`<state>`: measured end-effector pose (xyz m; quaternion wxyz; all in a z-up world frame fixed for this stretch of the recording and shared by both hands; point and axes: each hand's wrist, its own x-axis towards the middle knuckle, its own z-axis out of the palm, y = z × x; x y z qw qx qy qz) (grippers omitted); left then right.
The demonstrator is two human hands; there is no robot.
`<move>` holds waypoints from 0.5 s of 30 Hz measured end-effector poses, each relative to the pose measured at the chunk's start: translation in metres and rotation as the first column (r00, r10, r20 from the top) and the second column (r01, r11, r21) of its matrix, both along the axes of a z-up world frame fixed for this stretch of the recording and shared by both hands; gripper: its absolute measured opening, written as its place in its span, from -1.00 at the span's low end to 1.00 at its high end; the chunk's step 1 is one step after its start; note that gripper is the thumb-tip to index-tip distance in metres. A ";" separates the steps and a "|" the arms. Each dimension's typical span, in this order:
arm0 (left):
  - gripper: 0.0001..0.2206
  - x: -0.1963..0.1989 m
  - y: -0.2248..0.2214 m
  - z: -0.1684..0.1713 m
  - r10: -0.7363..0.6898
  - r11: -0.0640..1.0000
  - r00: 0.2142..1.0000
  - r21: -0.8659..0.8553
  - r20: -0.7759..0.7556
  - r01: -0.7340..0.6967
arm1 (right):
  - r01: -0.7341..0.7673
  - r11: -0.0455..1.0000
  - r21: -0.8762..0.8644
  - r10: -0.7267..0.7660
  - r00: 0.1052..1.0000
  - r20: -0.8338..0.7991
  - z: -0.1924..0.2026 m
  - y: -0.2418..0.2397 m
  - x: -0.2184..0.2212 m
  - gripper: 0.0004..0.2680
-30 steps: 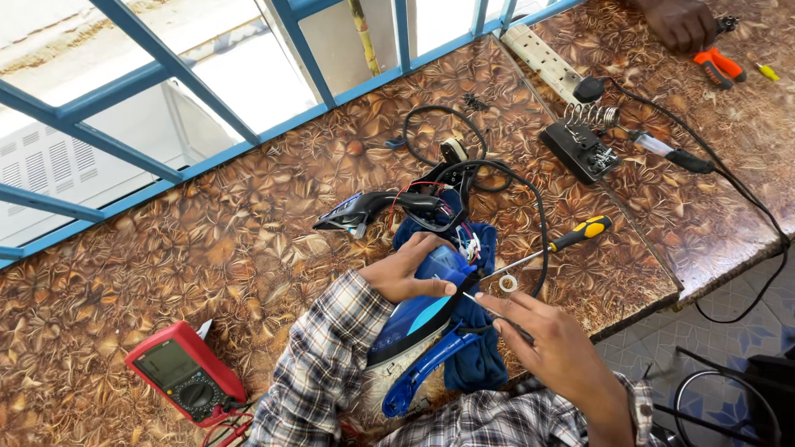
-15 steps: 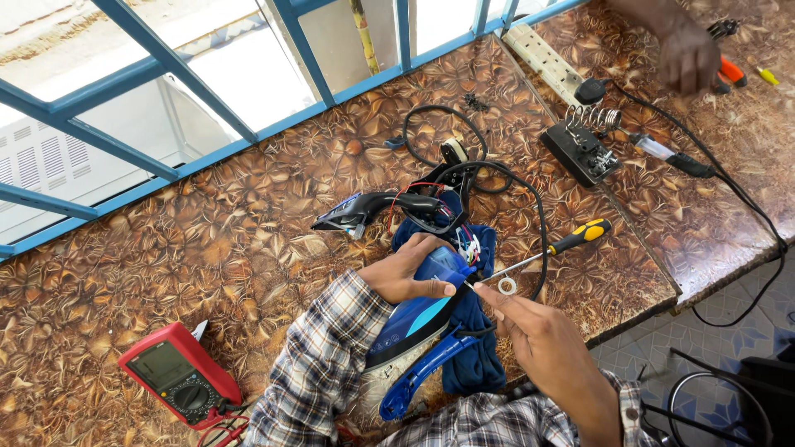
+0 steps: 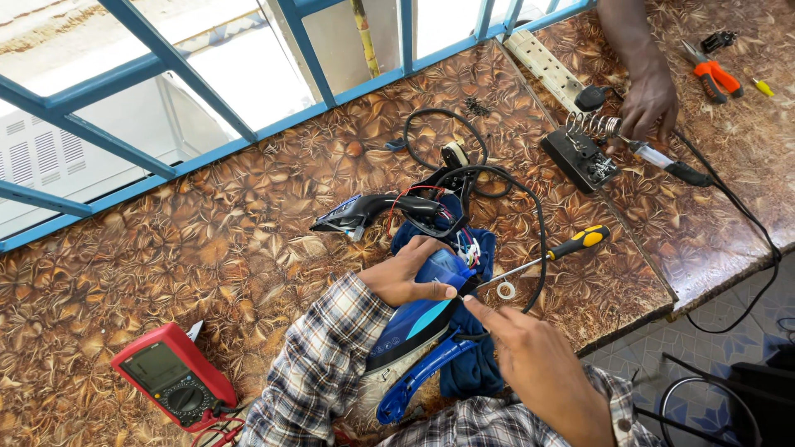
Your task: The person disassembles a blue steam iron using a screwdriver, checks internal wiring and components, and works on the internal heating element assembly.
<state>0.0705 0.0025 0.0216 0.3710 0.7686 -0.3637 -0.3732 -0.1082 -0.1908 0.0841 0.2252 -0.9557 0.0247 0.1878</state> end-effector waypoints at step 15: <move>-0.14 -0.012 -0.002 0.006 0.116 0.992 0.993 -0.049 0.032 -0.114 | 0.073 0.979 -0.189 -0.080 0.996 -0.032 0.001 0.025 0.002 -0.50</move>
